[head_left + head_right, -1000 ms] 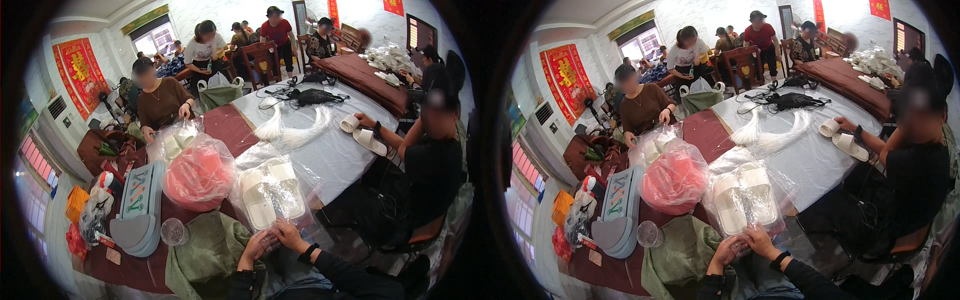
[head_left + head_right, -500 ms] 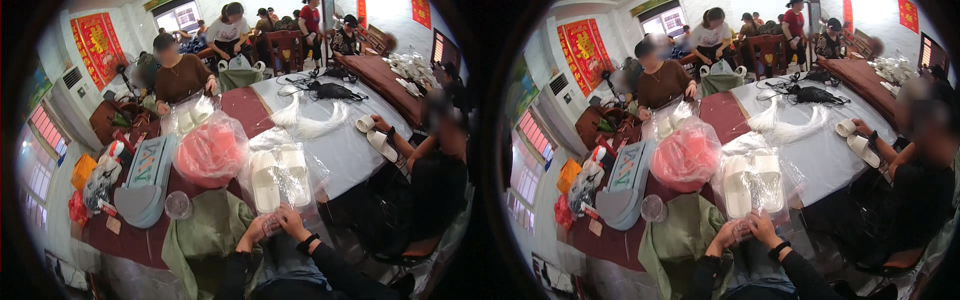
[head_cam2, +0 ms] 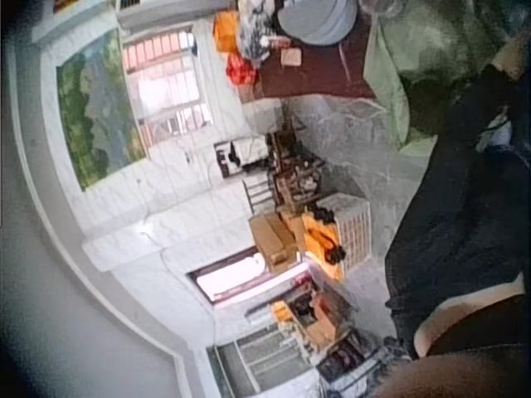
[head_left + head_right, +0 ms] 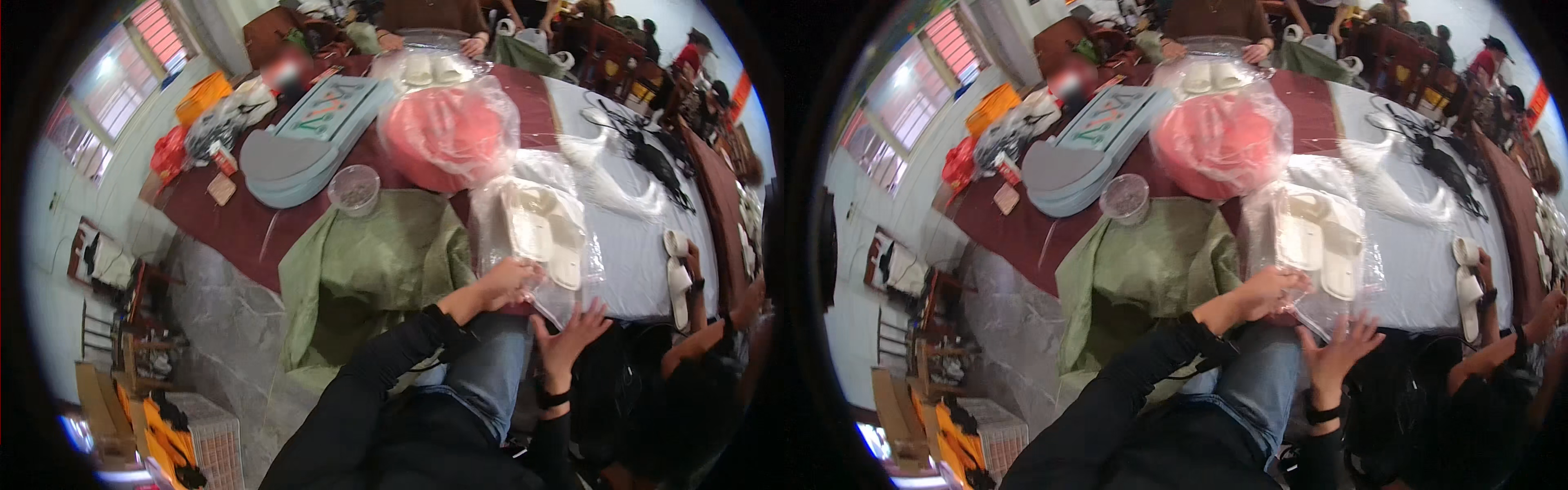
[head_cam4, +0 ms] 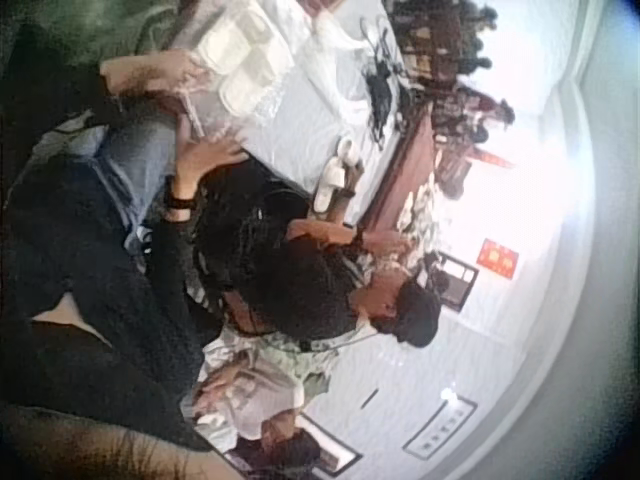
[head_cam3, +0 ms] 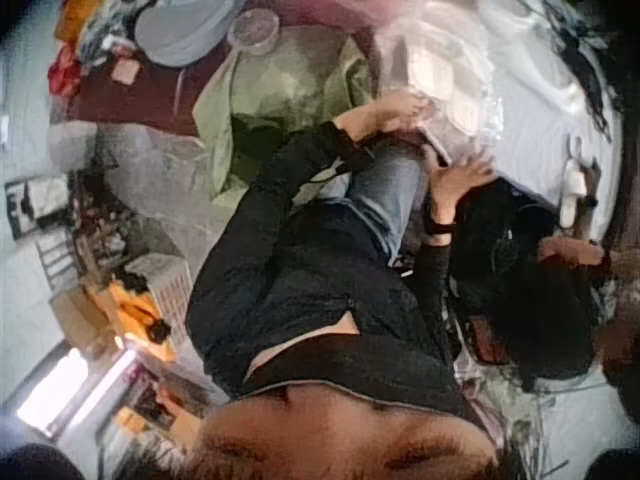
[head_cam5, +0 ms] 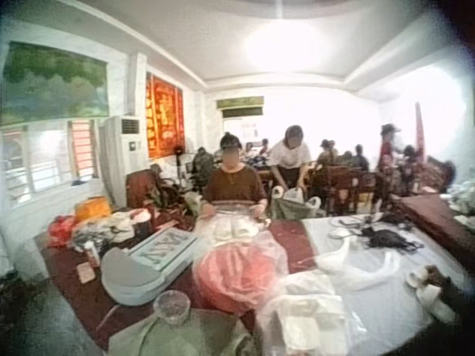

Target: Packing white slippers/shoes into plastic bags for manufacturing quality control or shipping.

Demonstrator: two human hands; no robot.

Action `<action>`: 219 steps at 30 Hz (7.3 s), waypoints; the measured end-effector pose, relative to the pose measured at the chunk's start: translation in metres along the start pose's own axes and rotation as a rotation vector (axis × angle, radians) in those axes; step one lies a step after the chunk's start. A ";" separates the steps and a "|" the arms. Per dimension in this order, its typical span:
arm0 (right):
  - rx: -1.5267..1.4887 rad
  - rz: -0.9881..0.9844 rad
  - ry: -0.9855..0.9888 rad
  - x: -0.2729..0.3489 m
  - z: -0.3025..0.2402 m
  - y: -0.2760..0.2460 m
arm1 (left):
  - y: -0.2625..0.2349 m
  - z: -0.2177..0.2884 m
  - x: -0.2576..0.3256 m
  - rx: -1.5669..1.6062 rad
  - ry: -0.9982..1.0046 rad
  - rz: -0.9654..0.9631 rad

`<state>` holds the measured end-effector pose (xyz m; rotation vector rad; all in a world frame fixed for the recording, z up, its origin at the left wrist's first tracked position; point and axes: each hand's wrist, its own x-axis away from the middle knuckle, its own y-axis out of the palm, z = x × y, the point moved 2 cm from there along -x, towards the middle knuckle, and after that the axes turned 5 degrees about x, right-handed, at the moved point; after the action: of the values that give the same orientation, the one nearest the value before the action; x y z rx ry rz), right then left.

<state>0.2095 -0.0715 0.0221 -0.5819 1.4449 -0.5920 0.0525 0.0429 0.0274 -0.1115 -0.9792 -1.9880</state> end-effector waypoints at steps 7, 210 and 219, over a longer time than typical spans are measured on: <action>-0.197 -0.096 0.093 -0.020 0.012 0.004 | 0.021 -0.034 0.051 -0.197 -0.004 -0.253; -1.317 -1.028 0.020 0.032 -0.205 0.049 | -0.179 -0.144 0.179 -1.644 0.416 0.243; -1.321 -1.022 0.027 0.032 -0.206 0.049 | -0.164 -0.131 0.178 -1.617 0.399 0.237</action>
<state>0.0060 -0.0594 -0.0435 -2.4276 1.3492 -0.3068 -0.1402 -0.1183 -0.0837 -0.6235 0.9904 -1.9546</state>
